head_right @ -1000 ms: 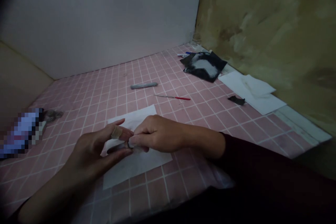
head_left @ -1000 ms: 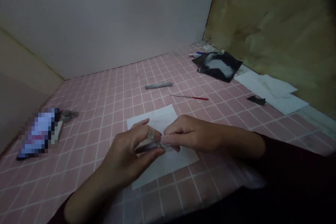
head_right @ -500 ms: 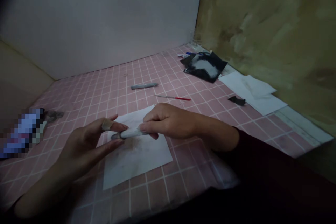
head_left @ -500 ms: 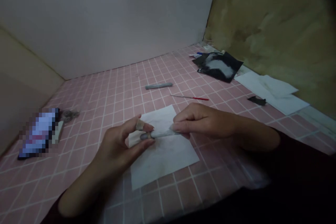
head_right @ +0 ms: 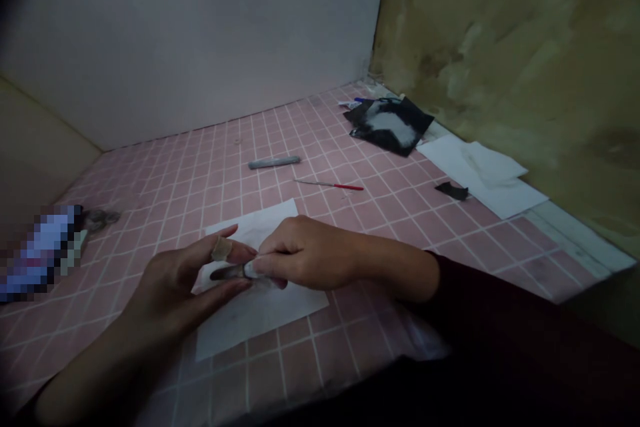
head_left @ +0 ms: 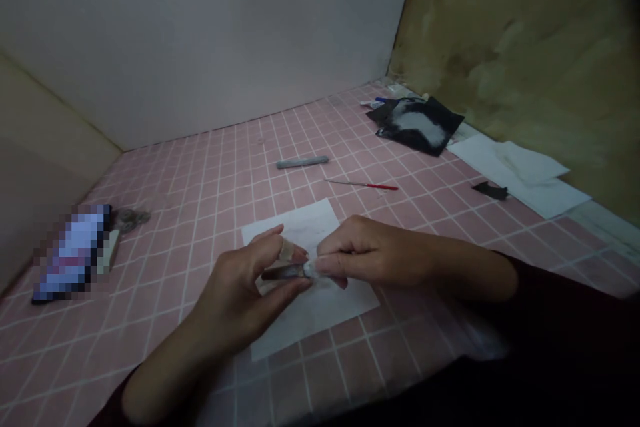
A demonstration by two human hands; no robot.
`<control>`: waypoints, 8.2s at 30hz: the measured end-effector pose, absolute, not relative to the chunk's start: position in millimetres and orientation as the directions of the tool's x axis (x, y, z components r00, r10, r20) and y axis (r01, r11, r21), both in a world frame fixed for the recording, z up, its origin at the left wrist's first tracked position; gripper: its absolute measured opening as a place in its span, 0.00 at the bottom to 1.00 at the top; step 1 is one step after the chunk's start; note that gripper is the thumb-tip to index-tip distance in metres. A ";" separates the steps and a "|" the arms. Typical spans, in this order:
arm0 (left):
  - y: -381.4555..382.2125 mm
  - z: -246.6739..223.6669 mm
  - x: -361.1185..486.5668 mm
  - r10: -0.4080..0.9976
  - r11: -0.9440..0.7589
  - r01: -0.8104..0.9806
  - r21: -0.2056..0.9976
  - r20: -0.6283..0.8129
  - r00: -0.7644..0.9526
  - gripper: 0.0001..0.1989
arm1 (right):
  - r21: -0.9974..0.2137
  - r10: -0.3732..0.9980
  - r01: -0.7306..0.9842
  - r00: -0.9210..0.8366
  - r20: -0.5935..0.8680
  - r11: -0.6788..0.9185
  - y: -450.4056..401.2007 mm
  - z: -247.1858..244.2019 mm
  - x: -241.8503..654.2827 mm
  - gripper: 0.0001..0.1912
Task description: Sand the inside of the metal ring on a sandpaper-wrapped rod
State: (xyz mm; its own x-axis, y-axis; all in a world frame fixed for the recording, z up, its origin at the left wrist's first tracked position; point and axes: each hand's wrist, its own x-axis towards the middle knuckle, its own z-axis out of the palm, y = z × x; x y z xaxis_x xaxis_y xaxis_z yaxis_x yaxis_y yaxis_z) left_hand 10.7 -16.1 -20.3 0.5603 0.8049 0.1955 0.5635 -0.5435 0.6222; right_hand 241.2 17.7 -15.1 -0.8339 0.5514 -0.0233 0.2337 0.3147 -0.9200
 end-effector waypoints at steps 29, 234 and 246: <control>-18.5 -19.8 14.4 0.809 -0.569 0.607 0.555 0.246 0.534 0.04 | -0.902 0.583 0.270 -0.812 -0.025 0.338 18.7 -20.9 238.5 0.19; -13.5 -21.4 7.7 0.822 -0.529 0.532 0.661 0.244 0.515 0.07 | -0.942 0.534 0.165 -0.845 0.016 0.291 23.0 -17.6 243.5 0.19; -12.9 -24.4 12.1 0.822 -0.180 0.367 0.913 -0.066 0.566 0.06 | -0.799 0.528 0.282 -0.848 0.050 0.530 11.9 -17.9 239.9 0.17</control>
